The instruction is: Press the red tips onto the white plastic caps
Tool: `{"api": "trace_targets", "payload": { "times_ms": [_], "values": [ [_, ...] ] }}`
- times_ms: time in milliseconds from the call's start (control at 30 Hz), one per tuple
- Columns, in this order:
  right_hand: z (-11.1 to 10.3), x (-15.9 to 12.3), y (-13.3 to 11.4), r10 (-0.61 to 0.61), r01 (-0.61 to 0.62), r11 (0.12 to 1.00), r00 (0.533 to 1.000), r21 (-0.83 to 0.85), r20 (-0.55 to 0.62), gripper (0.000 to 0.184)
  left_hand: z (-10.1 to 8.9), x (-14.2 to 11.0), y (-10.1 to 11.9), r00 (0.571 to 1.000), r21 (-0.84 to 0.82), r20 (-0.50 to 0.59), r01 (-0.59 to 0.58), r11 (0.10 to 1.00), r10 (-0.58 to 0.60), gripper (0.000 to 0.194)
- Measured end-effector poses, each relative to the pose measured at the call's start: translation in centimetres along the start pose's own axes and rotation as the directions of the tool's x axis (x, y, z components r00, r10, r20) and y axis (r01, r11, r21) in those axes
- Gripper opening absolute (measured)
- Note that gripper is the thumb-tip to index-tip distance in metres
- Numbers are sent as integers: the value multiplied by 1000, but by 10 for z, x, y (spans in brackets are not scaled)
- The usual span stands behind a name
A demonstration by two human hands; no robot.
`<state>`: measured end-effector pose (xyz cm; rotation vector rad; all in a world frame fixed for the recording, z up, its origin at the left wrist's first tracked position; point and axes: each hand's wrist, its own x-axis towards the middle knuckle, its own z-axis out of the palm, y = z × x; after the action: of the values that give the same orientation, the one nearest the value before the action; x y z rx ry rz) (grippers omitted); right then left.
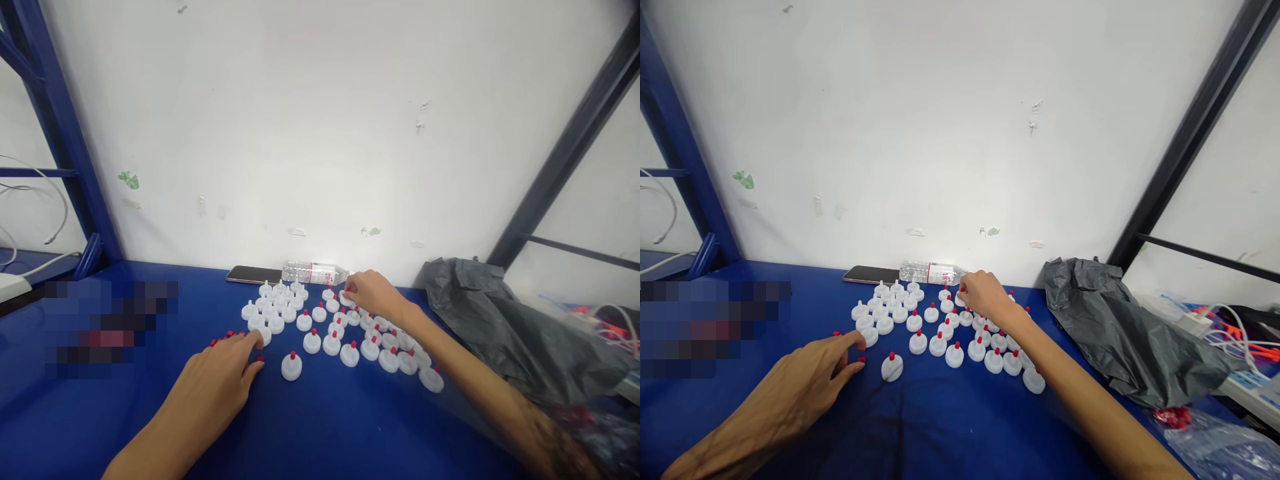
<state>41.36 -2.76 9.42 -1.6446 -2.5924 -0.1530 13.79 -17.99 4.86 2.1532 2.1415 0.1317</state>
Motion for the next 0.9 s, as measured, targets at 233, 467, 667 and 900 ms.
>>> {"api": "trace_targets", "payload": {
  "times_ms": [233,467,667,900],
  "values": [
    [4,-2,-4,-16,15,1000,999,18,30,27,6,2,-4,996,-8,2,-90,996,90,18],
    [7,-3,-5,-60,60,998,998,29,-6,25,5,0,-1,996,-24,-37,-86,996,85,18],
    [-5,-6,-12,-150,163,985,970,56,-190,27,-9,-4,-6,995,-87,-86,-60,994,53,17],
    [-4,-23,-53,-408,460,878,863,129,-300,24,-27,-4,-33,982,-130,-188,-26,991,2,31]
  ]
}}
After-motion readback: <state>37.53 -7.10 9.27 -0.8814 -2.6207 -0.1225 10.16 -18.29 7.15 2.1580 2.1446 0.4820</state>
